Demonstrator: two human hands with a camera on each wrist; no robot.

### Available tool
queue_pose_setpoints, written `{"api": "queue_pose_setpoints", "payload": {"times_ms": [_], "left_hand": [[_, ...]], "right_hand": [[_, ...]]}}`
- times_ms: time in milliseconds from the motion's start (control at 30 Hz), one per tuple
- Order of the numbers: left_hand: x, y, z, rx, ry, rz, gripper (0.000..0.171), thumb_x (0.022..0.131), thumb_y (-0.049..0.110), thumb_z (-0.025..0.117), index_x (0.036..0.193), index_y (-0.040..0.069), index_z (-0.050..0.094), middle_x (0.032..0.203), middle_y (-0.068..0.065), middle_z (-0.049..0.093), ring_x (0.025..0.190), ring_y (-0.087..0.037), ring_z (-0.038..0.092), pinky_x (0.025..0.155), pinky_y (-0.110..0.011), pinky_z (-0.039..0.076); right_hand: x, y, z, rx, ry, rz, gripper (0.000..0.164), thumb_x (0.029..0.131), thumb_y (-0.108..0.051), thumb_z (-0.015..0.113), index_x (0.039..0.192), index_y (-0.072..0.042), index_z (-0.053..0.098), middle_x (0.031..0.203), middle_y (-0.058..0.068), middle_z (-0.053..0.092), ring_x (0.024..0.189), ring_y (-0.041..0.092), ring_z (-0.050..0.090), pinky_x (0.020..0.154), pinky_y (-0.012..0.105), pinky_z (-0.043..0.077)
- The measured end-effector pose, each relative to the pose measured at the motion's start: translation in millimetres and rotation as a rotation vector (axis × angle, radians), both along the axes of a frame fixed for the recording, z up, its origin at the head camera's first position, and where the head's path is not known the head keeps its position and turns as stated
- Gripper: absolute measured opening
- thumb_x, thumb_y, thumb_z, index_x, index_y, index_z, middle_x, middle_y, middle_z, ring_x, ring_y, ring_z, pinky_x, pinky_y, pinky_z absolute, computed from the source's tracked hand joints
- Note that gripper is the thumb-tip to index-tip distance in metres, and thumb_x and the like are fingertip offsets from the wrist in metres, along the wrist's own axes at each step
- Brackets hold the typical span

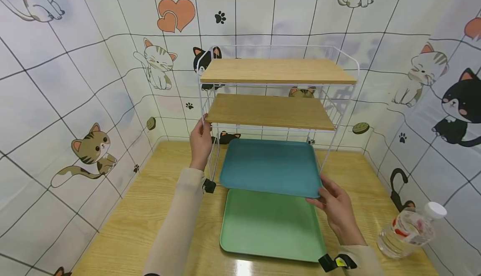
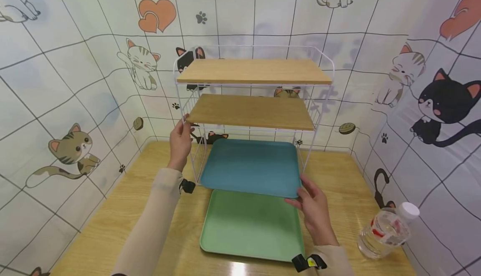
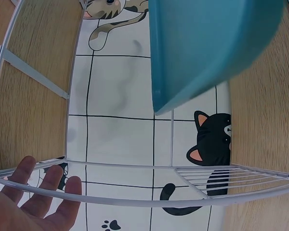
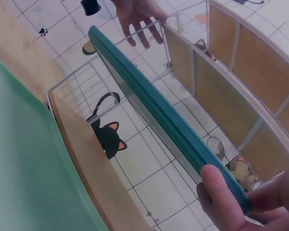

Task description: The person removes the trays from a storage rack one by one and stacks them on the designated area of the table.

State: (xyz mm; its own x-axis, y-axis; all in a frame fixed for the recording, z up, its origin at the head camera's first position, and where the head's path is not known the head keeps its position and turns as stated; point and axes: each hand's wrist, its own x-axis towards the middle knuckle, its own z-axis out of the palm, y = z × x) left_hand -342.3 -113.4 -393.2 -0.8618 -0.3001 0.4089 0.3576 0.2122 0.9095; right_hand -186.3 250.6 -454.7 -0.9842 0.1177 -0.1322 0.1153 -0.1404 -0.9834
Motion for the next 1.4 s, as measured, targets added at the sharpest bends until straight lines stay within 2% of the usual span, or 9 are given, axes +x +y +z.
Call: {"api": "queue_pose_setpoints", "payload": {"times_ms": [200,533,767,833,900,1000,1133,1200,1400], "left_hand": [[0.5,-0.5,-0.1,0.011,-0.007,-0.006,0.042,0.112,0.032,0.041,0.149,0.020,0.056,0.119,-0.012,0.070,0.055,-0.009,0.034,0.049,-0.024,0.028],[0.7,-0.2,0.5,0.017,-0.007,0.001,0.041,0.111,0.030,0.043,0.148,0.019,0.058,0.118,-0.014,0.070,0.069,-0.012,0.044,0.049,-0.025,0.027],[0.6,0.3,0.6,0.019,-0.005,0.003,0.041,0.111,0.030,0.043,0.147,0.019,0.058,0.115,-0.014,0.070,0.060,-0.013,0.038,0.048,-0.024,0.027],[0.5,0.7,0.4,0.022,-0.009,-0.001,0.041,0.111,0.031,0.043,0.148,0.020,0.058,0.116,-0.014,0.070,0.065,-0.015,0.045,0.048,-0.023,0.027],[0.3,0.8,0.1,0.025,-0.010,-0.007,0.041,0.111,0.031,0.042,0.148,0.020,0.057,0.119,-0.014,0.071,0.077,-0.019,0.054,0.048,-0.024,0.027],[-0.7,0.4,-0.5,0.029,-0.005,-0.004,0.041,0.111,0.030,0.043,0.148,0.019,0.058,0.118,-0.014,0.071,0.087,-0.021,0.056,0.049,-0.023,0.027],[-1.9,-0.4,-1.3,0.025,0.000,0.003,0.041,0.111,0.030,0.043,0.147,0.017,0.059,0.112,-0.014,0.069,0.064,-0.015,0.042,0.050,-0.023,0.028],[-2.2,-0.7,-1.8,0.023,-0.001,-0.002,0.041,0.111,0.030,0.043,0.147,0.018,0.058,0.111,-0.014,0.069,0.058,-0.013,0.036,0.049,-0.023,0.027],[-1.2,-0.4,-1.4,0.021,-0.004,-0.007,0.042,0.111,0.031,0.042,0.148,0.018,0.057,0.118,-0.014,0.070,0.062,-0.011,0.040,0.047,-0.023,0.027]], "right_hand": [[14.7,-0.2,3.1,0.008,-0.001,-0.007,0.057,0.110,-0.002,0.036,0.164,-0.008,0.021,0.168,0.018,0.016,0.098,0.003,0.069,0.089,0.029,0.058],[38.6,1.3,1.1,0.029,-0.008,-0.004,0.058,0.110,-0.002,0.037,0.164,-0.007,0.019,0.169,0.019,0.013,0.100,0.003,0.069,0.090,0.032,0.058],[52.9,1.8,-10.2,0.024,-0.100,-0.019,0.059,0.110,-0.002,0.036,0.165,-0.010,0.017,0.171,0.013,0.012,0.099,0.002,0.069,0.092,0.033,0.058],[56.3,1.7,-14.3,0.025,-0.122,-0.024,0.059,0.110,-0.001,0.036,0.165,-0.010,0.017,0.170,0.013,0.011,0.099,0.001,0.068,0.092,0.034,0.058],[59.3,1.5,-18.3,0.021,-0.139,-0.027,0.059,0.110,-0.001,0.035,0.165,-0.010,0.016,0.170,0.013,0.011,0.098,0.000,0.068,0.093,0.035,0.057],[63.4,1.0,-24.7,0.010,-0.160,-0.030,0.059,0.110,-0.002,0.036,0.165,-0.010,0.016,0.170,0.013,0.011,0.098,-0.003,0.067,0.093,0.035,0.057],[68.3,0.4,-34.6,-0.005,-0.182,-0.035,0.059,0.109,-0.001,0.036,0.165,-0.009,0.016,0.170,0.016,0.011,0.096,-0.005,0.066,0.092,0.034,0.058],[70.4,0.0,-39.6,-0.003,-0.188,-0.036,0.060,0.108,-0.001,0.036,0.164,-0.008,0.016,0.169,0.017,0.010,0.095,-0.005,0.065,0.091,0.034,0.058],[74.2,-3.2,-56.4,0.000,-0.193,-0.054,0.060,0.107,0.001,0.038,0.164,-0.005,0.019,0.168,0.019,0.013,0.095,-0.001,0.066,0.087,0.035,0.059]]}}
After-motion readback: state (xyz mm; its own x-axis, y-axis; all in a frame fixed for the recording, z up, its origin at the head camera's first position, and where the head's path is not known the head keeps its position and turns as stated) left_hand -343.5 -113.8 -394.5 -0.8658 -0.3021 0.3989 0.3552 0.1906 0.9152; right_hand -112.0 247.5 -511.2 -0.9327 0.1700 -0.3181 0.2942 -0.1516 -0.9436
